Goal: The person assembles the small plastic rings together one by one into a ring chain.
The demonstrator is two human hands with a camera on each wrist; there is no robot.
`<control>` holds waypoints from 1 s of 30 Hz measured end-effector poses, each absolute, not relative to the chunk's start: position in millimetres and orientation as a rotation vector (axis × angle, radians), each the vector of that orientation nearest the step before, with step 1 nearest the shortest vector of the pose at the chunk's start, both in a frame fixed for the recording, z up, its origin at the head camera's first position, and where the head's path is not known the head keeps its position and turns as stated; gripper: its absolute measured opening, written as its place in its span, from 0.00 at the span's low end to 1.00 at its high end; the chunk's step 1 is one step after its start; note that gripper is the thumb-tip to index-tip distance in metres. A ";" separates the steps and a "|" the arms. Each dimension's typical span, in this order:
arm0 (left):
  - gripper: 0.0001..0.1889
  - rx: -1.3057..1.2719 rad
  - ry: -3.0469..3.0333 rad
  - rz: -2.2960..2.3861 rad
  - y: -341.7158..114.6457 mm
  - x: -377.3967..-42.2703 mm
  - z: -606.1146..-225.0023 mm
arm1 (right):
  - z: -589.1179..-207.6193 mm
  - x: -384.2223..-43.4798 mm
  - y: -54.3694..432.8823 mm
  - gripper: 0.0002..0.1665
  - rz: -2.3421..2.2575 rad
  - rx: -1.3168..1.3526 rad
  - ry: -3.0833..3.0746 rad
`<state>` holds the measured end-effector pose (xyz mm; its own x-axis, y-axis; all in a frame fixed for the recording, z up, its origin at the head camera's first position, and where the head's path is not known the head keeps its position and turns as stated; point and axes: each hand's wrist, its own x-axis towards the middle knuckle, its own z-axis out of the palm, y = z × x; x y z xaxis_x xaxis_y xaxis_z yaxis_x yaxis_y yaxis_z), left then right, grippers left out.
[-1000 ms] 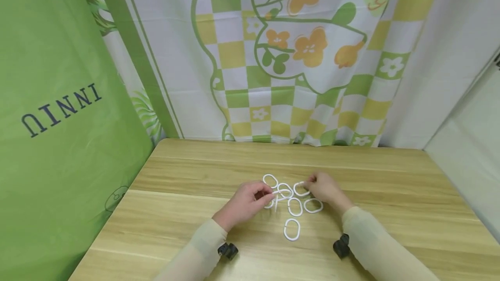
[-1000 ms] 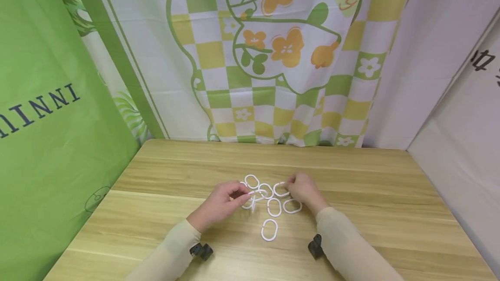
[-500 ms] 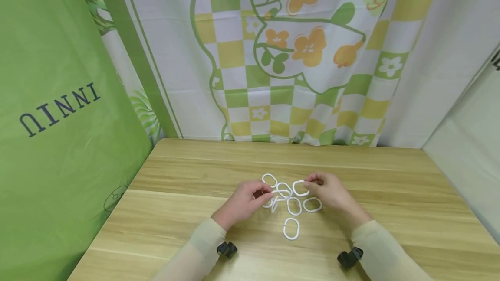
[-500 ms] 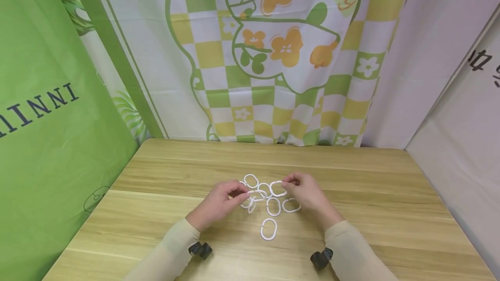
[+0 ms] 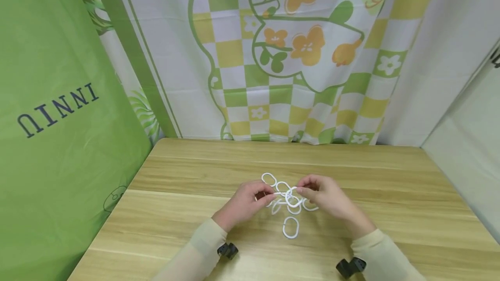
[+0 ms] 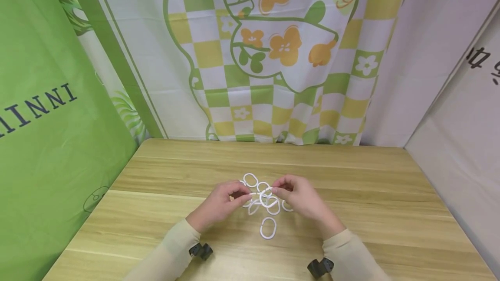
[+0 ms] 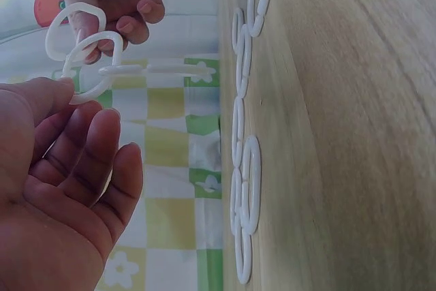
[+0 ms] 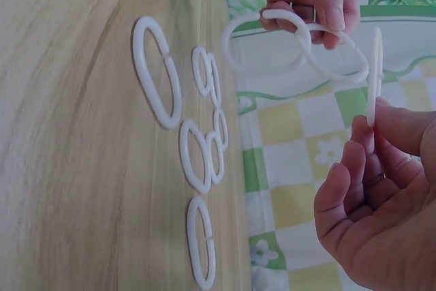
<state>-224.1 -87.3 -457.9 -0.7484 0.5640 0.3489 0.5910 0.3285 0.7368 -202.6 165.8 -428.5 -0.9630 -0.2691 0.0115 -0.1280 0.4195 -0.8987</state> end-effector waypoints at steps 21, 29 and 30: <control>0.02 -1.196 -2.520 -1.307 -81.8 -222.3 -455.9 | -429.2 -199.5 161.2 0.12 -1.600 -0.430 2.437; 0.02 -1.183 -2.541 -1.299 -81.8 -219.7 -457.6 | -435.1 -197.0 160.3 0.11 -1.610 -0.482 2.399; 0.02 -1.184 -2.540 -1.300 -81.8 -218.9 -458.1 | -436.1 -196.3 160.3 0.11 -1.608 -0.484 2.398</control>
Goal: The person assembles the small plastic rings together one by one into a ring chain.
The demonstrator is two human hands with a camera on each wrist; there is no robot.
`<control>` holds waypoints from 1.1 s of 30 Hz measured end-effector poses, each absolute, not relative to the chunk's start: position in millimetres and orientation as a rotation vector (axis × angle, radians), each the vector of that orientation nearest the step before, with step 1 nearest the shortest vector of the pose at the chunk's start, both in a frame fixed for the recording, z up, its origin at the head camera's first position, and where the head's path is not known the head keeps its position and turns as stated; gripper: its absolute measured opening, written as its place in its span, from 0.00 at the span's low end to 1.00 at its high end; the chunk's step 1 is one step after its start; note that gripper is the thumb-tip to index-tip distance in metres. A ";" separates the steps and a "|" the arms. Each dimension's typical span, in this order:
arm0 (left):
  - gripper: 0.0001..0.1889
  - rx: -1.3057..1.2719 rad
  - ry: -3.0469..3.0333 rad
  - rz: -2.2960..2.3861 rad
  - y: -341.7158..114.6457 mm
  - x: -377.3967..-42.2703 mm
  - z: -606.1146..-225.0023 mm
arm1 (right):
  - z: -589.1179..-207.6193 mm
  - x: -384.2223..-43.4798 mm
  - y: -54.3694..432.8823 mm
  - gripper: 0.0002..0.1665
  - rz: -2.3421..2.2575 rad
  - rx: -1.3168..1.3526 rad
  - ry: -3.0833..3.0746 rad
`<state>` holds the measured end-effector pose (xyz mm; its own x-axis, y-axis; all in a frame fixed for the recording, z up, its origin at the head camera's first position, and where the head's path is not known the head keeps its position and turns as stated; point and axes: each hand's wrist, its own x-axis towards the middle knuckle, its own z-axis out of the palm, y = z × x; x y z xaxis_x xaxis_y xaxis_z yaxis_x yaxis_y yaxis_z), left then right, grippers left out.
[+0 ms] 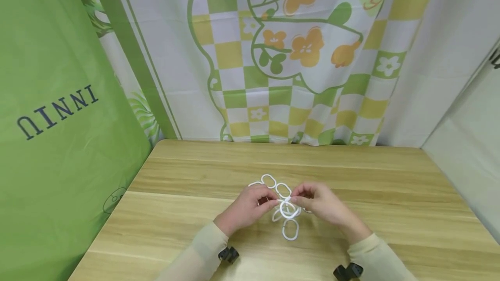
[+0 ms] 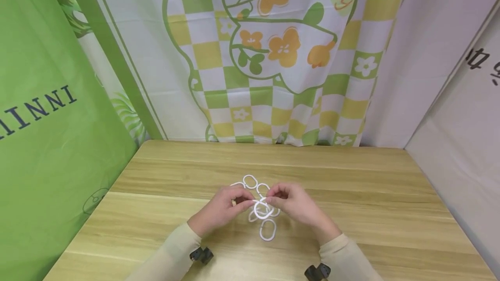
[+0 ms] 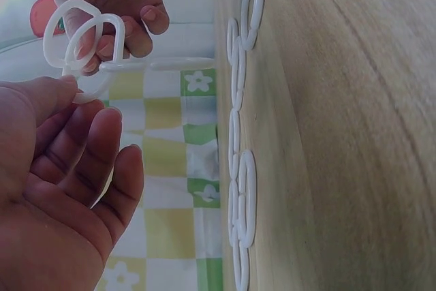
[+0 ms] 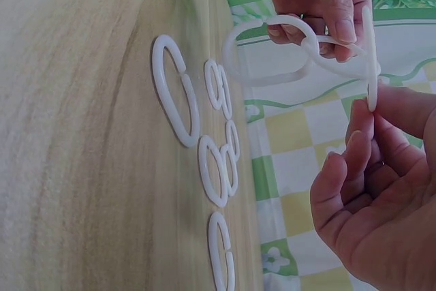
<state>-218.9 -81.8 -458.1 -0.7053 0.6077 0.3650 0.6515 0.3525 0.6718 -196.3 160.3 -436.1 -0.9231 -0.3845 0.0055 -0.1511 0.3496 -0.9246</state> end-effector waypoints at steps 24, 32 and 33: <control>0.03 -1.114 -2.562 -1.406 -83.5 -216.7 -460.0 | -443.4 -194.6 158.8 0.20 -1.762 -0.303 2.363; 0.03 -1.140 -2.578 -1.399 -83.2 -218.1 -462.0 | -439.1 -194.6 168.6 0.17 -1.747 -0.294 2.427; 0.03 -1.144 -2.576 -1.404 -82.9 -218.1 -463.0 | -438.1 -194.3 169.8 0.17 -1.756 -0.305 2.428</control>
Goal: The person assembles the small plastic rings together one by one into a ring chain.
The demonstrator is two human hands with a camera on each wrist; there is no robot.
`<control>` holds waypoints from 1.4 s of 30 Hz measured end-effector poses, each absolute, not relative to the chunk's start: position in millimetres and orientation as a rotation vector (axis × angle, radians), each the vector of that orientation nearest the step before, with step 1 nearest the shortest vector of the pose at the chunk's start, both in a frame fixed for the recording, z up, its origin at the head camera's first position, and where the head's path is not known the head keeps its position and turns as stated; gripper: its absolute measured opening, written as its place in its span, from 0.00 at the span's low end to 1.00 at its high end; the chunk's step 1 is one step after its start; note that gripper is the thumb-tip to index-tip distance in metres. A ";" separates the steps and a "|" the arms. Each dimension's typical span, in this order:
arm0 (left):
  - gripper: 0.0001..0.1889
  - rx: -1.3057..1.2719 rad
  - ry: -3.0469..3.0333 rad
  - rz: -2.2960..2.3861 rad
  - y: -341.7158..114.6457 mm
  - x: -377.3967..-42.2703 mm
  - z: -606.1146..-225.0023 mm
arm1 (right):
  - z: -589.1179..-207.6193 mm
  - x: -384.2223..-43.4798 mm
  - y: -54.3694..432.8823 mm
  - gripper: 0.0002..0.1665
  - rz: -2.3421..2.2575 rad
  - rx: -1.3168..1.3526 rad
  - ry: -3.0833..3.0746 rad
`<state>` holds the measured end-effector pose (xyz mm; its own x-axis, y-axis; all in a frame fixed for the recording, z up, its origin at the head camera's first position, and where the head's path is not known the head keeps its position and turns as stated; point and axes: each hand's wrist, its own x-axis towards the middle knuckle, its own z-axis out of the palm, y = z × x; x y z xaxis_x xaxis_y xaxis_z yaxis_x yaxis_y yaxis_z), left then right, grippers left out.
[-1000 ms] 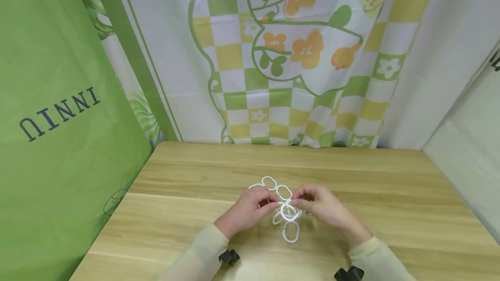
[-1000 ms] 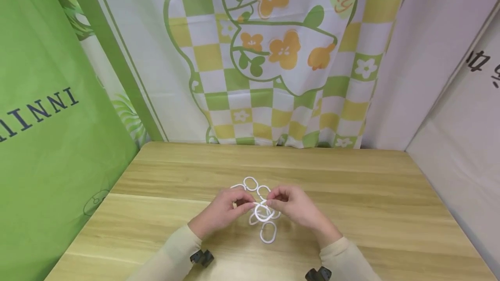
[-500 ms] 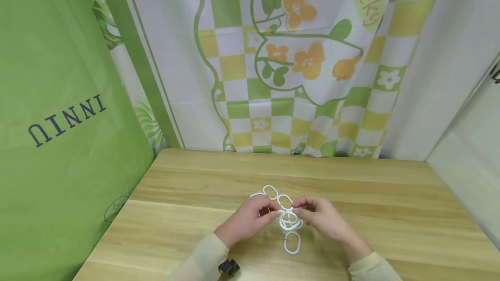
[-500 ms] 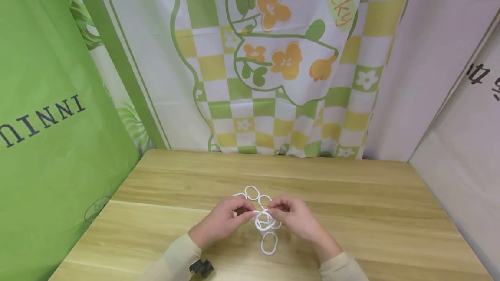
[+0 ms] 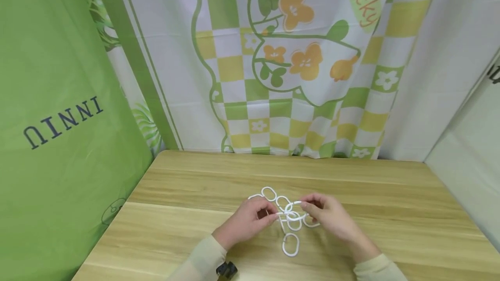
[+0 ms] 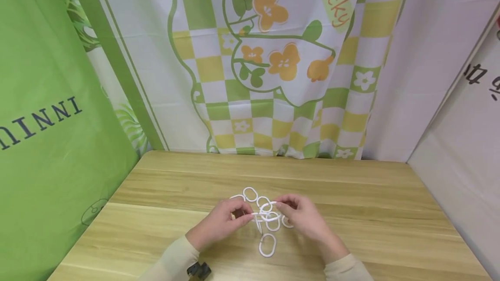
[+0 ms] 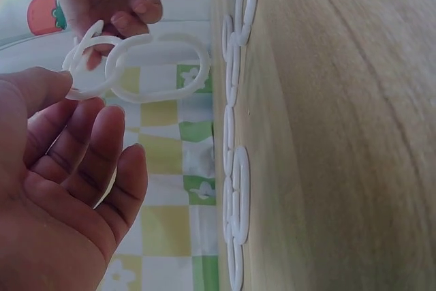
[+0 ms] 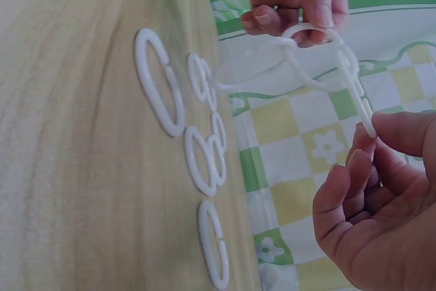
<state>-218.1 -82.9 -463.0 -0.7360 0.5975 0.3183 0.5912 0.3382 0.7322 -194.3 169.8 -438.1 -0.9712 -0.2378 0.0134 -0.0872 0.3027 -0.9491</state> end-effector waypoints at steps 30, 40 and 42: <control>0.09 0.972 2.477 1.625 -83.3 -213.9 -457.5 | -433.9 -180.2 153.7 0.18 -1.893 -0.392 2.268; 0.06 0.892 2.486 1.657 -87.4 -216.1 -450.4 | -445.9 -203.1 183.6 0.16 -1.820 -0.009 2.342; 0.05 0.891 2.494 1.655 -88.1 -216.8 -450.2 | -452.5 -207.6 192.0 0.16 -1.758 0.054 2.390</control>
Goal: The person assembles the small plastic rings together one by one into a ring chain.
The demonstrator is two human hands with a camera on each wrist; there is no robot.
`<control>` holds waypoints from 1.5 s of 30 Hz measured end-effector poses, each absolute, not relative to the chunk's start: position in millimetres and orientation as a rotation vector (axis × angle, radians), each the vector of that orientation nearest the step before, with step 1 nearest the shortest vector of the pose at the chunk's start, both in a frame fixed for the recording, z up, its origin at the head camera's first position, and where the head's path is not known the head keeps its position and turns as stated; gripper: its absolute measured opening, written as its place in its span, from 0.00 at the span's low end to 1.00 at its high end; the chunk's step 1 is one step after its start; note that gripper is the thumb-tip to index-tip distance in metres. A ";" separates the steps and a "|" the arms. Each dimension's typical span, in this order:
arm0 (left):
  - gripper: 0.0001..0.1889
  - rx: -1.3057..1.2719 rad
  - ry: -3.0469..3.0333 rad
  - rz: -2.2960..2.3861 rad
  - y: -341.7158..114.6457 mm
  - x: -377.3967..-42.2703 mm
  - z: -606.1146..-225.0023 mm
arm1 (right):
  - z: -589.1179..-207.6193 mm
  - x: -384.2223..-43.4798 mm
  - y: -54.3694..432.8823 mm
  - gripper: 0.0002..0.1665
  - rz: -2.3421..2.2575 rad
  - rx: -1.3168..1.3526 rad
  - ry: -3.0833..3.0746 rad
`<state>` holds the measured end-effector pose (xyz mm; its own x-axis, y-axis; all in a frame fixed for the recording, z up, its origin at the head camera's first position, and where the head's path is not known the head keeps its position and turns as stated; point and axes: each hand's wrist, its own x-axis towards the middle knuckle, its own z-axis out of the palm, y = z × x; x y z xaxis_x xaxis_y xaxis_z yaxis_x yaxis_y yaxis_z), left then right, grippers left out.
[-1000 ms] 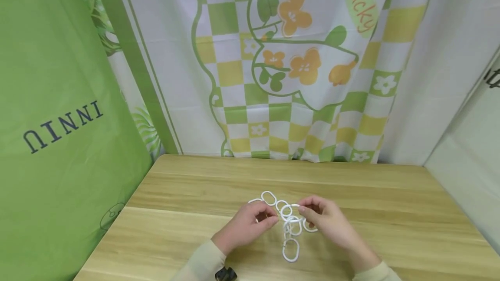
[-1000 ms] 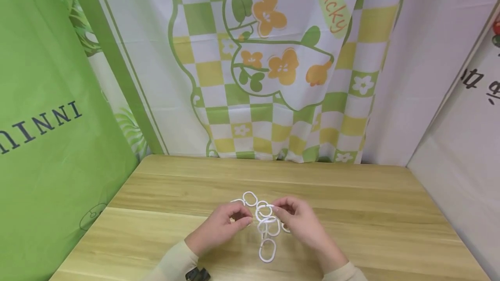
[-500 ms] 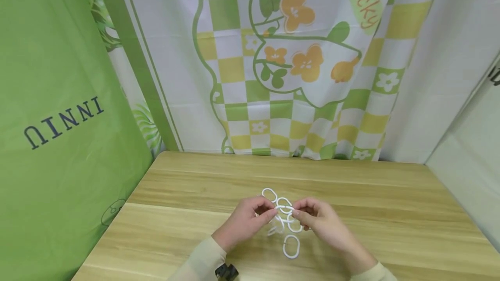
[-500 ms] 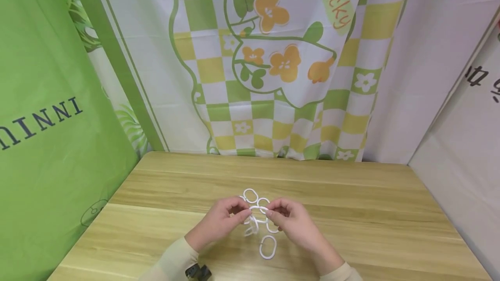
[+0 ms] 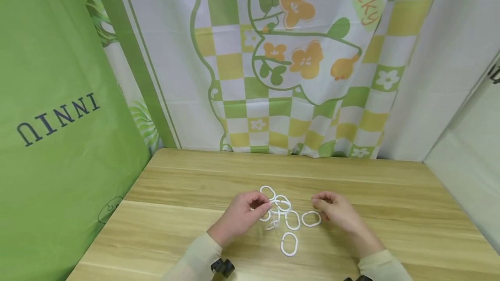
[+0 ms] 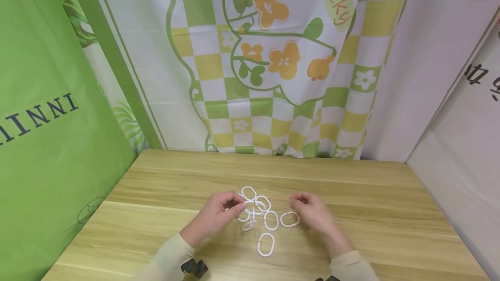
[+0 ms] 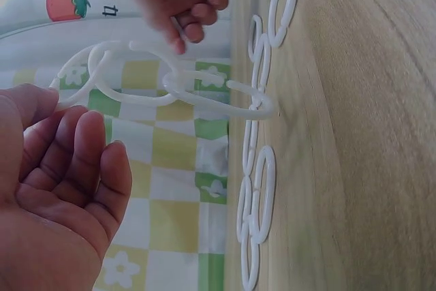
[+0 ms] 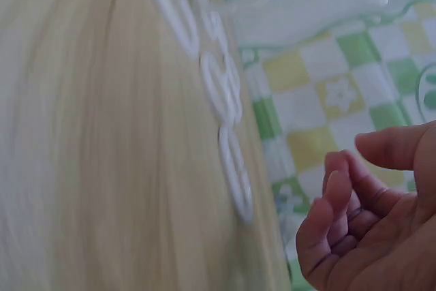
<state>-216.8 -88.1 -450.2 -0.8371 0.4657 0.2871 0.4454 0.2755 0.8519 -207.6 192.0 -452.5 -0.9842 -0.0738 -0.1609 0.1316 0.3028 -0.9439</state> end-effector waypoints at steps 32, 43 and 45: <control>0.03 0.998 2.449 1.631 -85.4 -199.5 -420.0 | -481.6 -210.7 192.2 0.06 -1.017 -0.029 2.848; 0.04 0.954 2.457 1.645 -82.1 -197.2 -419.6 | -479.5 -210.3 198.1 0.06 -1.287 -0.015 2.743; 0.03 0.952 2.459 1.646 -81.7 -197.3 -418.9 | -476.4 -210.1 199.8 0.07 -1.332 -0.027 2.716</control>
